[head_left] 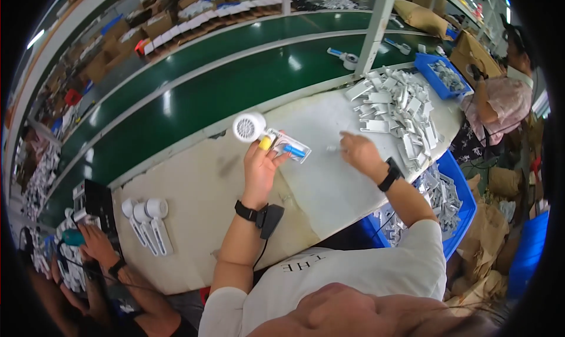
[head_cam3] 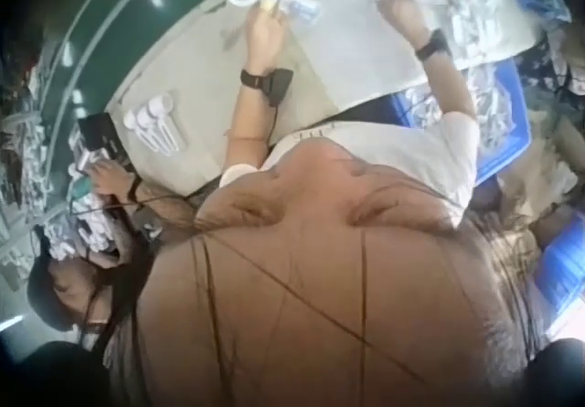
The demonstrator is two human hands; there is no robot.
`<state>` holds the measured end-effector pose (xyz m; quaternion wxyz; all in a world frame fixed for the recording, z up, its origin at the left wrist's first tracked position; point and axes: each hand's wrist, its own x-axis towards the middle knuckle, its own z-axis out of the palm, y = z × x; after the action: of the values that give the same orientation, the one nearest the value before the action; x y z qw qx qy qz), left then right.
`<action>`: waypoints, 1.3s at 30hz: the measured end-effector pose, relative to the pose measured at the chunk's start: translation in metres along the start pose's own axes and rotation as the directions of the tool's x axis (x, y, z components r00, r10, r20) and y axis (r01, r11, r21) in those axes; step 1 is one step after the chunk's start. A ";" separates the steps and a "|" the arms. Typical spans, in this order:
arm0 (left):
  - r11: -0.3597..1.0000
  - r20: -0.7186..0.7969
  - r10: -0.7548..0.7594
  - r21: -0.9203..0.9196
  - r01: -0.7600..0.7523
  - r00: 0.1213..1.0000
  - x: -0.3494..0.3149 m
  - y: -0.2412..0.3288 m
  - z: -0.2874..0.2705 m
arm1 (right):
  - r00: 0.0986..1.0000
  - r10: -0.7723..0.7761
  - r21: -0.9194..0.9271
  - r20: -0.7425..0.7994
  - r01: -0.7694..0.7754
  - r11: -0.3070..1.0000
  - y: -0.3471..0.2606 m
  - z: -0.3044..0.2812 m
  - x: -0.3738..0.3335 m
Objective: The person assembles handheld fans by joining a fan head to a handle, inserting a battery, and snapping a cover onto the handle before placing the finished product on the table.
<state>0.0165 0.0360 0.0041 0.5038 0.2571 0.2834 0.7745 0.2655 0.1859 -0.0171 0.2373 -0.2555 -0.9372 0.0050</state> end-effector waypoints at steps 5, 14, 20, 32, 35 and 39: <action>0.996 0.012 -0.057 -0.067 0.058 0.998 0.008 -0.006 -0.005 | 0.991 0.026 0.257 0.131 -0.059 0.965 -0.041 0.008 -0.017; 0.999 0.007 -0.041 -0.011 0.041 0.999 -0.001 -0.026 0.005 | 0.981 0.030 0.407 -0.191 0.052 0.912 -0.111 -0.032 0.031; 0.998 -0.004 0.011 -0.066 -0.012 1.000 -0.007 -0.023 0.006 | 0.974 -0.034 0.443 -0.224 0.133 0.887 -0.120 -0.025 0.043; 0.955 0.037 0.058 0.288 -0.066 0.998 -0.015 -0.031 0.013 | 0.982 0.054 0.658 -0.179 0.079 0.749 -0.118 -0.018 0.033; 0.926 0.052 0.096 0.361 -0.108 0.994 -0.018 -0.033 0.029 | 0.957 0.191 0.762 -0.219 0.045 0.646 -0.119 -0.014 0.026; 0.886 0.047 0.183 0.426 -0.185 0.982 -0.018 -0.036 0.028 | 0.972 0.207 0.846 -0.112 -0.016 0.534 -0.116 -0.014 0.015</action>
<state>0.0649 0.0369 -0.0037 0.3600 0.3892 0.4196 0.7368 0.2050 0.0906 0.0170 0.4215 -0.1692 -0.7731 0.4427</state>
